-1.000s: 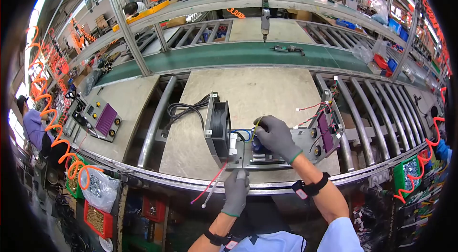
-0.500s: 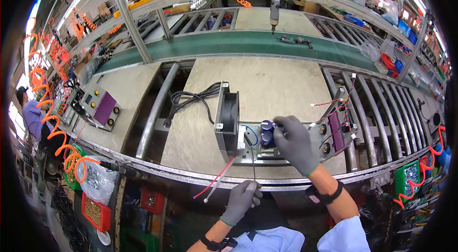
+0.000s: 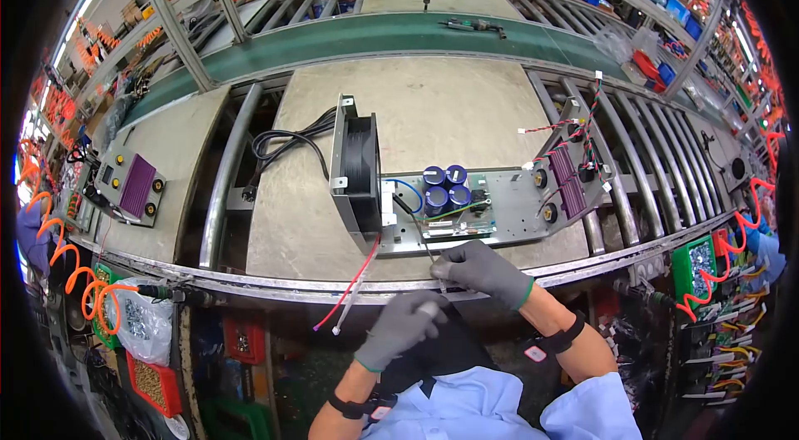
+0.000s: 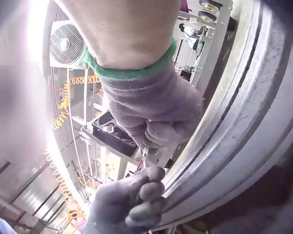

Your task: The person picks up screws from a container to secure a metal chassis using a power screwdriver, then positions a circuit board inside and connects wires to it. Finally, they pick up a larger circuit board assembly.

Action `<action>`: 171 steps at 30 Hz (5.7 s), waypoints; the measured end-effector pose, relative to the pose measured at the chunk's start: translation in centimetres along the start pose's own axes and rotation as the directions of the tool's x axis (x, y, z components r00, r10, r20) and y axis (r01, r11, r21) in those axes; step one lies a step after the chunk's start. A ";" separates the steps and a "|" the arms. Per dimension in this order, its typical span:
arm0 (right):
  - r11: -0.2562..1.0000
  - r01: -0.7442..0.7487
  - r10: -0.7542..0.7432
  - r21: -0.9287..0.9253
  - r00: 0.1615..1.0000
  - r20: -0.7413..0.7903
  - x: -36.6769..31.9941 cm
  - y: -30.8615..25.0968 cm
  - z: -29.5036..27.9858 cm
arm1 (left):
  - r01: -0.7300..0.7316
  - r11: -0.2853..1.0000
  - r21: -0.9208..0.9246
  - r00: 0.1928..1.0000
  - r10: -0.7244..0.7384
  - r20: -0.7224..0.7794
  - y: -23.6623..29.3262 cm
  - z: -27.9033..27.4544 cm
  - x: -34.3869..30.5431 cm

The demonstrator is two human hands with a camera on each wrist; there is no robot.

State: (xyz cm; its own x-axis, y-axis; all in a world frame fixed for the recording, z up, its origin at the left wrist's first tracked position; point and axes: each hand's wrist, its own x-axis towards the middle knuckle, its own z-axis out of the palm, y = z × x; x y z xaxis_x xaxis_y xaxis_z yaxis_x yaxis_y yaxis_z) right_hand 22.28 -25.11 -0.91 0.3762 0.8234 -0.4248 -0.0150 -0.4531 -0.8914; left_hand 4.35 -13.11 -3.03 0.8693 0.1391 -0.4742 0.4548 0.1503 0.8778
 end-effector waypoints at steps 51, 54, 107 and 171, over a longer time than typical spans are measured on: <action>0.670 0.495 -0.637 -0.553 0.766 -0.087 2.4 1.8 -6.6 | -0.322 0.494 0.808 0.382 0.849 -0.367 1.7 0.5 8.9; 0.440 0.506 -0.740 -0.742 0.673 0.020 2.1 1.1 -6.3 | -0.312 0.468 0.827 0.376 0.860 -0.344 1.8 0.4 8.8; 0.580 0.430 -0.700 -0.692 0.698 -0.152 5.1 -8.0 -3.6 | -0.016 0.356 0.934 0.510 0.807 -0.299 3.1 -1.5 7.9; 0.528 -0.066 -0.260 -0.846 0.937 -0.235 17.4 -9.6 -7.0 | -0.063 0.253 0.965 0.674 0.724 -0.146 3.2 -2.4 8.1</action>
State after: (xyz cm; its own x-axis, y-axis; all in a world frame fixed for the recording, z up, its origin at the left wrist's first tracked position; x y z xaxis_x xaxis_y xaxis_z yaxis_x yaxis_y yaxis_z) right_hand 35.49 -8.81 1.38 0.5743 0.8084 -0.1291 0.7514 -0.5831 -0.3089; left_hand 12.34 -9.11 -4.22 0.8871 0.3453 0.3062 0.2472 -0.9157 0.3168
